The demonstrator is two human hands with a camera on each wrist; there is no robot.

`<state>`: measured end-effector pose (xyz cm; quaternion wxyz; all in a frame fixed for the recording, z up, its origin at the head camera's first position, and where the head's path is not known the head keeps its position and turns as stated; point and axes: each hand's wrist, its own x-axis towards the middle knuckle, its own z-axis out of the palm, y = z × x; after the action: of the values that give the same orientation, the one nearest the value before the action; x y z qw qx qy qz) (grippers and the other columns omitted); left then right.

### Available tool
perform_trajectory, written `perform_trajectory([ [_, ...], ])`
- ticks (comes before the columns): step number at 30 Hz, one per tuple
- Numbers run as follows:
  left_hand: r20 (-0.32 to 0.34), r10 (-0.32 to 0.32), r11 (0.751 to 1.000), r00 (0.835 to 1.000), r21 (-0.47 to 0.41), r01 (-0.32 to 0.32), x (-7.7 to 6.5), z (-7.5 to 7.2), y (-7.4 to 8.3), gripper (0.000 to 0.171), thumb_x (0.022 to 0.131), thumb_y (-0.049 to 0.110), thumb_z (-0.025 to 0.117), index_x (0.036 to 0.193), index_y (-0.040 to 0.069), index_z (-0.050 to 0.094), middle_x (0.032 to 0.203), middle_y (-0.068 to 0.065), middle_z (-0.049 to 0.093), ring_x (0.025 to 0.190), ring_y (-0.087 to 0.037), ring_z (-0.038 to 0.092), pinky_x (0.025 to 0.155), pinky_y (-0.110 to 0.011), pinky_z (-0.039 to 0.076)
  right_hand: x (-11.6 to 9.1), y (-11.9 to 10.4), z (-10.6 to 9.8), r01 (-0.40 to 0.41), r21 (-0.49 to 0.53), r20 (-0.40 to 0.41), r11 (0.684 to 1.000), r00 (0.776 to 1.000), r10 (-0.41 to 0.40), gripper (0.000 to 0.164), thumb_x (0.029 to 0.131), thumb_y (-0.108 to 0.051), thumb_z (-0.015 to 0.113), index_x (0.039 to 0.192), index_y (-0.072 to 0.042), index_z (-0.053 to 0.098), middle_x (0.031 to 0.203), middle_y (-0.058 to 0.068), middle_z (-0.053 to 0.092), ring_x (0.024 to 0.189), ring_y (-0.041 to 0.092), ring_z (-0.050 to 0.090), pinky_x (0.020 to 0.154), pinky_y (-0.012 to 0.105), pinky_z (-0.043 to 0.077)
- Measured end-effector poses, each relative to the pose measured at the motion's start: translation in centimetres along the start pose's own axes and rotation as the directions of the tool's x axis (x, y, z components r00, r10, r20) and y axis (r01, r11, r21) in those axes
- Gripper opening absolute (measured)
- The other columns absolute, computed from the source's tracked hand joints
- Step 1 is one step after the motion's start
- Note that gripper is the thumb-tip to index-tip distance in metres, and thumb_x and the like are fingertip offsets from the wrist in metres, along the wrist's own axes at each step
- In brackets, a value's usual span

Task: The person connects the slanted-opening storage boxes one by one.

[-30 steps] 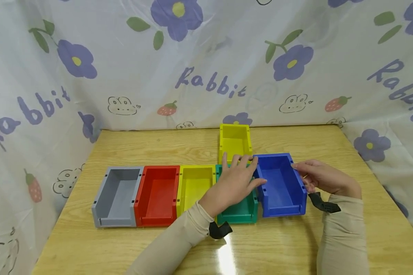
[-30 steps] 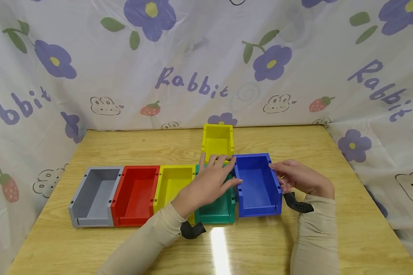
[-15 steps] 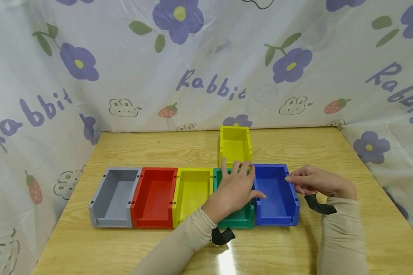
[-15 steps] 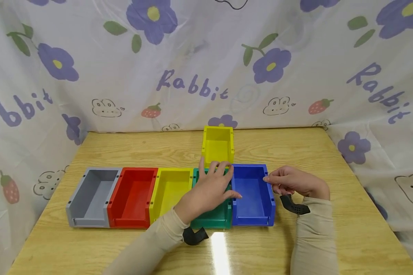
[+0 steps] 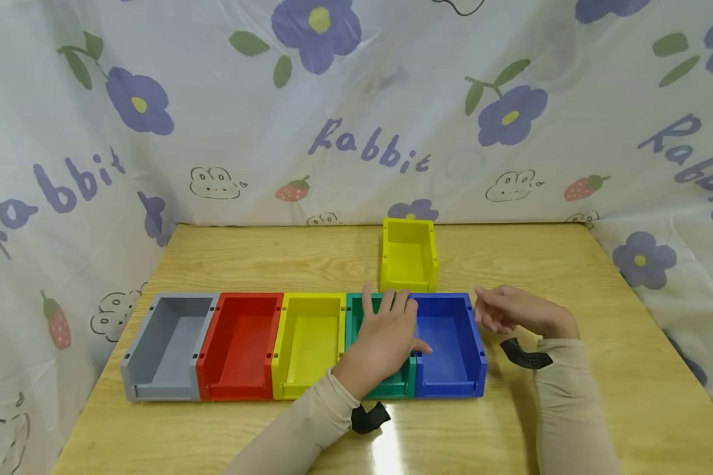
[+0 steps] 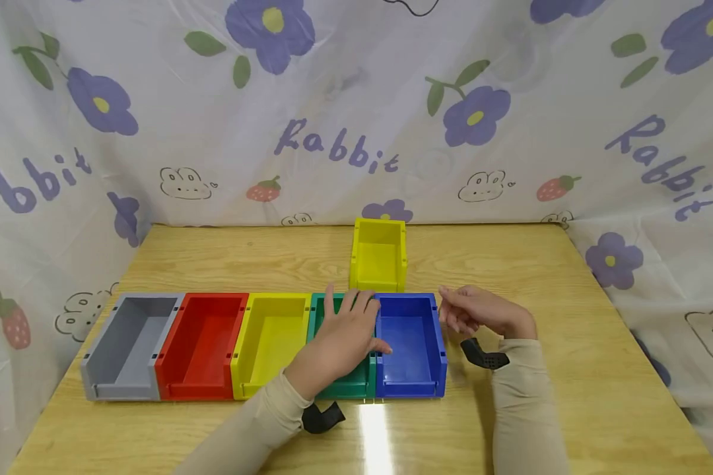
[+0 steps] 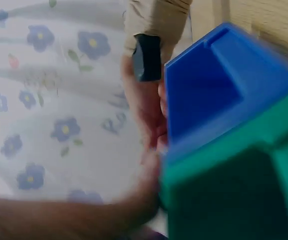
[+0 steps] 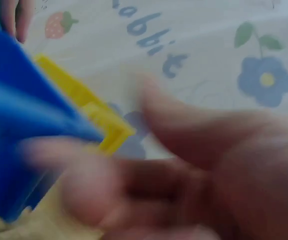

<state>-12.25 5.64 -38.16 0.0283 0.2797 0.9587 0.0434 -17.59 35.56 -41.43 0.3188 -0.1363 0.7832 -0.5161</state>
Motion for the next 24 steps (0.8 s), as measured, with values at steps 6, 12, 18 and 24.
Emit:
perform_trajectory([
  [6, 0.031, -0.012, 0.996, 0.999, -0.083, 0.015, -0.3, 0.0, -0.9, 0.076, 0.096, 0.064, 0.059, 0.153, 0.015, 0.049, 0.163, -0.004, 0.043, 0.15, -0.028, 0.038, 0.124, -0.071, 0.019, 4.6, 0.4, 0.1, 0.111, 0.086, -0.32, 0.99, 0.944, -0.078, 0.052, 0.113, -0.04, 0.041, 0.128, 0.008, 0.054, 0.117, 0.013, 0.059, 0.076, 0.012, 0.054, 0.065, 0.026, 0.047],
  [12, 0.036, 0.006, 0.999, 0.999, -0.04, -0.005, -0.7, 0.0, -0.7, 0.078, 0.096, 0.065, 0.058, 0.156, 0.017, 0.047, 0.163, -0.002, 0.043, 0.15, -0.028, 0.04, 0.125, -0.07, 0.021, 6.9, 0.1, 0.6, 0.116, 0.067, -0.302, 0.991, 0.949, -0.091, 0.049, 0.111, -0.037, 0.05, 0.139, 0.002, 0.052, 0.12, 0.019, 0.054, 0.08, 0.016, 0.048, 0.073, 0.026, 0.048],
  [18, 0.034, 0.018, 1.0, 0.999, 0.001, -0.018, -1.0, 0.1, -0.6, 0.077, 0.097, 0.065, 0.056, 0.156, 0.017, 0.047, 0.163, -0.001, 0.043, 0.149, -0.027, 0.04, 0.125, -0.068, 0.023, 7.7, 0.2, 1.0, 0.059, 0.026, -0.255, 0.998, 0.966, -0.05, 0.051, 0.108, -0.036, 0.057, 0.147, -0.004, 0.049, 0.143, 0.019, 0.055, 0.121, 0.029, 0.059, 0.099, 0.038, 0.054],
  [24, -0.014, 0.012, 0.999, 1.0, 0.032, -0.012, -0.9, 0.1, -1.0, 0.077, 0.095, 0.066, 0.058, 0.154, 0.018, 0.05, 0.16, -0.001, 0.046, 0.146, -0.026, 0.044, 0.123, -0.067, 0.027, 8.6, 0.1, 0.9, 0.09, 0.089, -0.233, 0.992, 0.97, -0.067, 0.05, 0.11, -0.041, 0.051, 0.136, 0.002, 0.056, 0.12, 0.005, 0.062, 0.103, 0.017, 0.059, 0.093, 0.029, 0.052],
])
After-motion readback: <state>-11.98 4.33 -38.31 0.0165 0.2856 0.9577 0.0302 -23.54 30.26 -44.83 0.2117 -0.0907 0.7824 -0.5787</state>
